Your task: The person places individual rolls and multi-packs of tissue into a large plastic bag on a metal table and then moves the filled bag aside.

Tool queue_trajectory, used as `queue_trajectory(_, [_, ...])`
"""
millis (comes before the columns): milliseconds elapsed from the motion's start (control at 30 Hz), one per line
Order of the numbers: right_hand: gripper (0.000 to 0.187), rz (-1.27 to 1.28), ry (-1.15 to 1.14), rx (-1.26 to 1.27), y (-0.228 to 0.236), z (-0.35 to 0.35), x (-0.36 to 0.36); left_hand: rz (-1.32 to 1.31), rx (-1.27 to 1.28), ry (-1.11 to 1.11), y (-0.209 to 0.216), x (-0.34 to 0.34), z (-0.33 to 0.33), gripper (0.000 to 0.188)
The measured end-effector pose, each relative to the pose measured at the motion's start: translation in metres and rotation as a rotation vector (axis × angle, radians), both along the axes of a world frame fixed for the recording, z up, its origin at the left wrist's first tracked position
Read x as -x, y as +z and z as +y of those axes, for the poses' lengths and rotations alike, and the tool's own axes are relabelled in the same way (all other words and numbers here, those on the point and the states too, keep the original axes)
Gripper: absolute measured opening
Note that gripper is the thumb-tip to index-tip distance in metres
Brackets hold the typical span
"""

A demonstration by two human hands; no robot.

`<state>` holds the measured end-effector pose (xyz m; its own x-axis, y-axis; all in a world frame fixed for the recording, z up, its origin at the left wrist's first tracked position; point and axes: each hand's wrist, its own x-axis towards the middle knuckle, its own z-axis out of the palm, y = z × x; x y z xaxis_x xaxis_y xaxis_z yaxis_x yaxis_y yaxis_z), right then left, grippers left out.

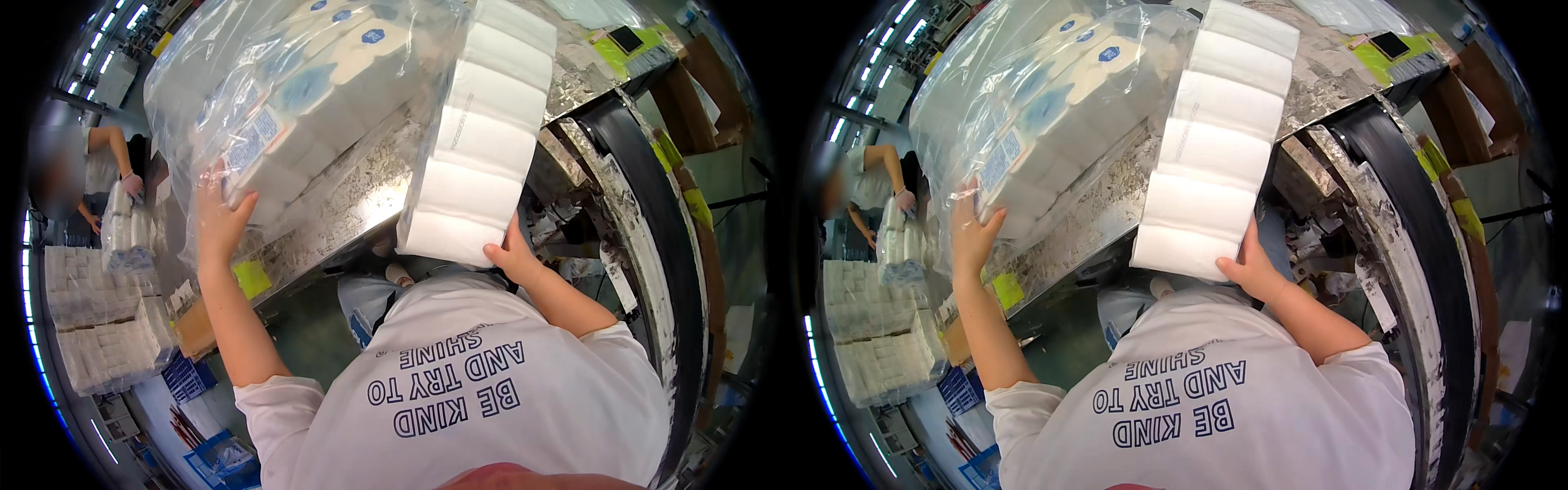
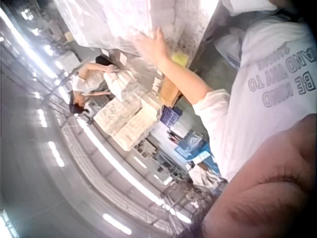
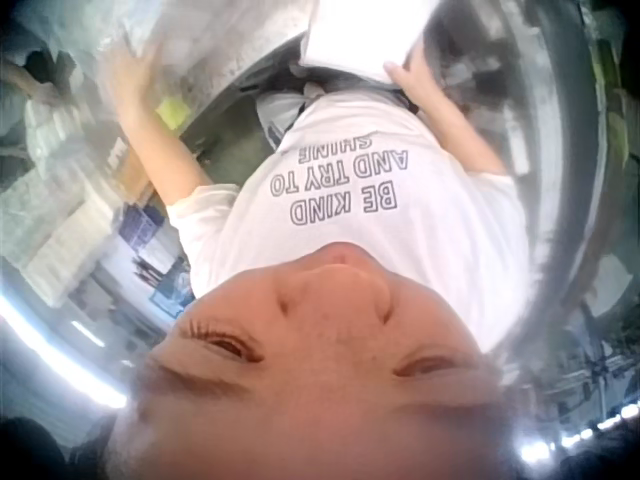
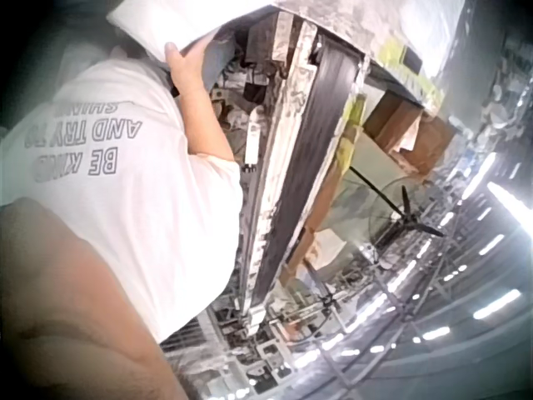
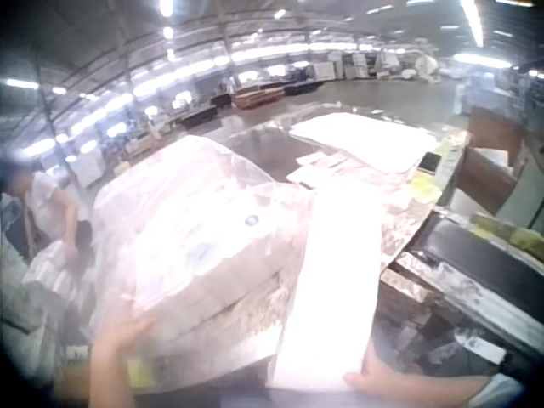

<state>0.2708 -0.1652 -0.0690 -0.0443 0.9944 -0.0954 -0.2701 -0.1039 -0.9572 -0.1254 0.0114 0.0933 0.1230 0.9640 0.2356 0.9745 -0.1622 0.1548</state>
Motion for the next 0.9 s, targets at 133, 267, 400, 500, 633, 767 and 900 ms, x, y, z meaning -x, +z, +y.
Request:
queue_trajectory(133, [0.103, -0.042, -0.007, -0.011, -0.005, -0.001, 0.001, -0.186, -0.038, -0.039, -0.01, 0.01, -0.007, 0.077])
queue_trajectory(267, [0.109, -0.017, 0.02, 0.002, -0.004, 0.0, -0.001, -0.315, -0.05, -0.032, -0.014, 0.01, -0.016, 0.085])
queue_trajectory(400, [0.112, -0.026, 0.044, -0.021, -0.005, 0.001, -0.002, -0.86, -0.105, -0.128, -0.056, 0.033, -0.014, 0.094])
queue_trajectory(500, [0.112, 0.008, 0.031, -0.023, -0.007, 0.002, -0.001, -1.107, -0.104, -0.15, -0.08, 0.033, -0.012, 0.094])
queue_trajectory(633, [0.111, -0.006, 0.014, 0.006, -0.011, -0.002, -0.001, -1.148, 0.134, 0.126, -0.144, 0.064, 0.001, 0.078])
queue_trajectory(767, [0.105, -0.013, -0.026, 0.004, -0.013, -0.002, 0.0, -1.162, 0.009, 0.048, -0.134, 0.026, 0.012, 0.069])
queue_trajectory(900, [0.103, -0.041, -0.028, 0.002, -0.011, -0.003, -0.001, -1.44, 0.11, 0.109, -0.122, 0.02, 0.013, 0.068])
